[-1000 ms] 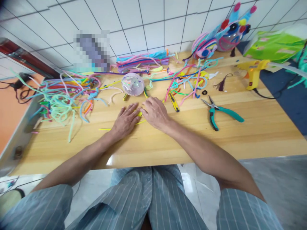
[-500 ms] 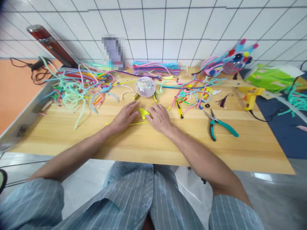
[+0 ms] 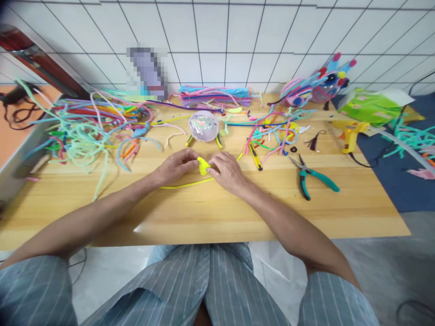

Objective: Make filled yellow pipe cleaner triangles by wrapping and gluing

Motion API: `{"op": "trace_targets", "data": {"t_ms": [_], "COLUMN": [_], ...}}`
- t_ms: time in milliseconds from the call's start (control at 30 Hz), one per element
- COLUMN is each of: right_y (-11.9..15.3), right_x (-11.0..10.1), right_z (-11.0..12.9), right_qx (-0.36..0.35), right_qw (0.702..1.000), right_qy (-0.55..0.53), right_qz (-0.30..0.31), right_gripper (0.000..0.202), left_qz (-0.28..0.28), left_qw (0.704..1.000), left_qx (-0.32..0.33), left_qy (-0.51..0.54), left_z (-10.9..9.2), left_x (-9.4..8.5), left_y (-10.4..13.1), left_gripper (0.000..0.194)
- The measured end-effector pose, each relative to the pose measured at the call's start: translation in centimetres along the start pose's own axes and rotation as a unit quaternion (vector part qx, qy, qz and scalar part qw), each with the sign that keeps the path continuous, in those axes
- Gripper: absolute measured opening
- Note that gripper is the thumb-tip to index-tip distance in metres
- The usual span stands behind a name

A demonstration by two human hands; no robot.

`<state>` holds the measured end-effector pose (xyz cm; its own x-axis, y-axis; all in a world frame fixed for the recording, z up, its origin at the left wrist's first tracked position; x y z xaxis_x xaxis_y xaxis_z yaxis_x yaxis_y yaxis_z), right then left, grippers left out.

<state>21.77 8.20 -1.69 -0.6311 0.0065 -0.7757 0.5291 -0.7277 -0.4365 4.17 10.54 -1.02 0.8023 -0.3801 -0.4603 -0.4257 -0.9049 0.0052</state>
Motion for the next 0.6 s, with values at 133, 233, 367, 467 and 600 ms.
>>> {"op": "trace_targets", "data": {"t_ms": [133,233,367,467,600], "right_y": [-0.5,-1.0,-1.7,-2.4,-3.2], "right_x": [-0.1,-0.3,-0.2,0.5,2.1], "right_z": [0.2,1.1,2.4,3.1,3.2], "right_qx": [0.034,0.069,0.139,0.18,0.235], "right_qw": [0.999,0.994,0.978,0.962,0.933], "right_qy": [-0.035,-0.075,-0.138,-0.187,-0.265], "right_qz": [0.02,0.041,0.073,0.081,0.068], "right_gripper": [0.006,0.012,0.016,0.02,0.029], "left_qz": [0.01,0.018,0.003,-0.045,-0.124], "left_qw": [0.996,0.994,0.991,0.988,0.977], "left_qx": [0.042,0.072,0.057,0.031,0.014], "left_qy": [0.083,0.084,0.118,0.142,0.172], "left_z": [-1.0,-1.8,-1.4,-0.6,0.2], "left_x": [-0.6,-1.0,-1.9,-2.7,-4.1], "left_y": [0.1,0.3,0.6,0.8,1.0], "left_gripper": [0.04,0.033,0.031,0.03,0.026]}}
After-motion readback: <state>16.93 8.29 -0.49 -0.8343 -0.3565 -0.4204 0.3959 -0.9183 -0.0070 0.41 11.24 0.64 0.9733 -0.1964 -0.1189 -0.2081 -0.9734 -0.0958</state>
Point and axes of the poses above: each hand's wrist, its own y-axis away from the middle knuckle, its own x-axis out of the palm, z = x × y, the point moved 7 cm from there along -y, towards the middle knuckle, and after that the axes turned 7 degrees about -x, right-handed, at the moved point
